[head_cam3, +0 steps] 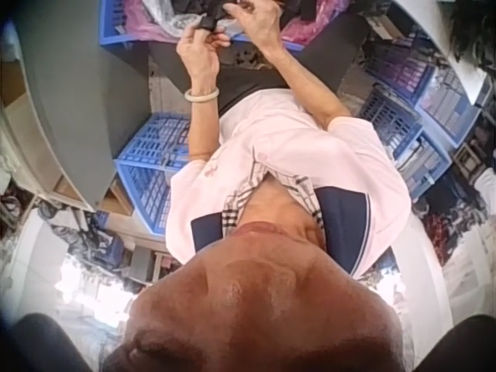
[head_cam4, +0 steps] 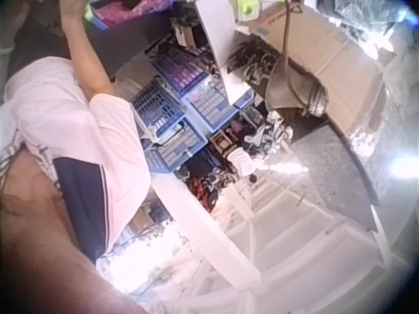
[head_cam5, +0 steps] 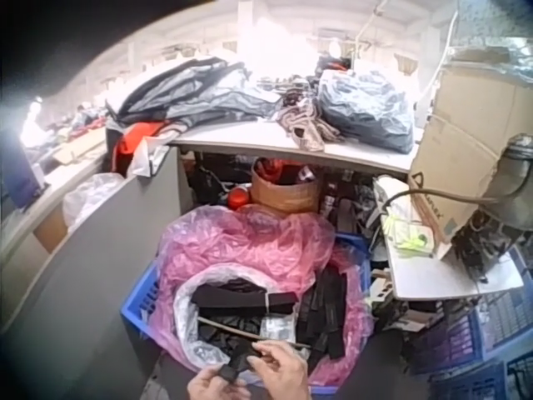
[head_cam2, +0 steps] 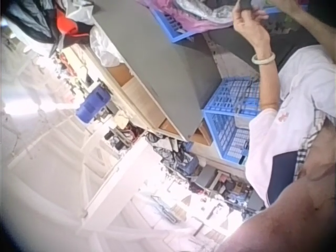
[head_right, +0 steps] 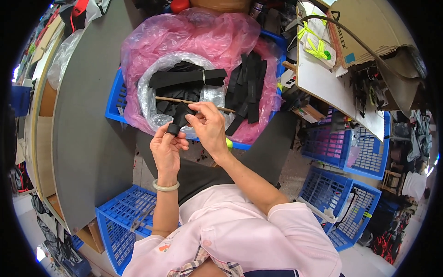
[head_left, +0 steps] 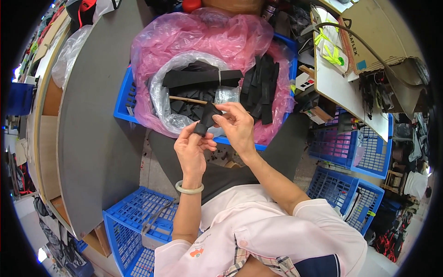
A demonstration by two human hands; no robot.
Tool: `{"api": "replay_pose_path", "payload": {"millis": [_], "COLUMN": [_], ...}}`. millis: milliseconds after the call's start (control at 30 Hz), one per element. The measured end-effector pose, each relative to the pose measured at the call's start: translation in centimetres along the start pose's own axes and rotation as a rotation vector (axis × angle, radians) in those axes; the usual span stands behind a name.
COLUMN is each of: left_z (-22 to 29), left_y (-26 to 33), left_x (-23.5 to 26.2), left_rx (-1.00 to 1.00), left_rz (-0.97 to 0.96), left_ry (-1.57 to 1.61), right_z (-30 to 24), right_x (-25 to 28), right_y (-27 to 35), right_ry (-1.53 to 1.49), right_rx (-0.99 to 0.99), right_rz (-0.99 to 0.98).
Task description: Bundling black components with rubber bands in a factory setting.
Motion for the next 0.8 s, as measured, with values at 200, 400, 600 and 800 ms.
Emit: {"api": "replay_pose_path", "payload": {"millis": [200, 400, 600, 800], "left_z": [0.0, 0.9, 3.8, 4.0], "left_y": [0.1, -0.3, -1.2, -2.1], "left_x": [0.0, 0.4, 1.2, 0.3], "left_rx": [-0.06, -0.103, -0.23, -0.137], "left_rz": [-0.001, -0.055, -0.077, -0.25], "left_ry": [-0.086, -0.257, -0.455, 0.002], "right_z": [1.3, 3.7, 3.9, 3.4], "right_x": [-0.3, -1.1, -2.7, -4.5], "right_y": [-0.8, -1.0, 1.0, 3.2], "right_ry": [-0.174, -0.369, -0.687, -0.635], "right_rx": [-0.054, -0.273, -0.516, -0.59], "right_rz": [-0.089, -0.29, -0.33, -0.581]}}
Point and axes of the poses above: each hand's wrist, its own y-axis away from the middle knuckle, its own x-axis out of the back of the hand, z = x × y, the point moved 9 cm from there along -y, towards the middle knuckle, and after that the axes turned 7 degrees about -z, right-handed, at the moved point
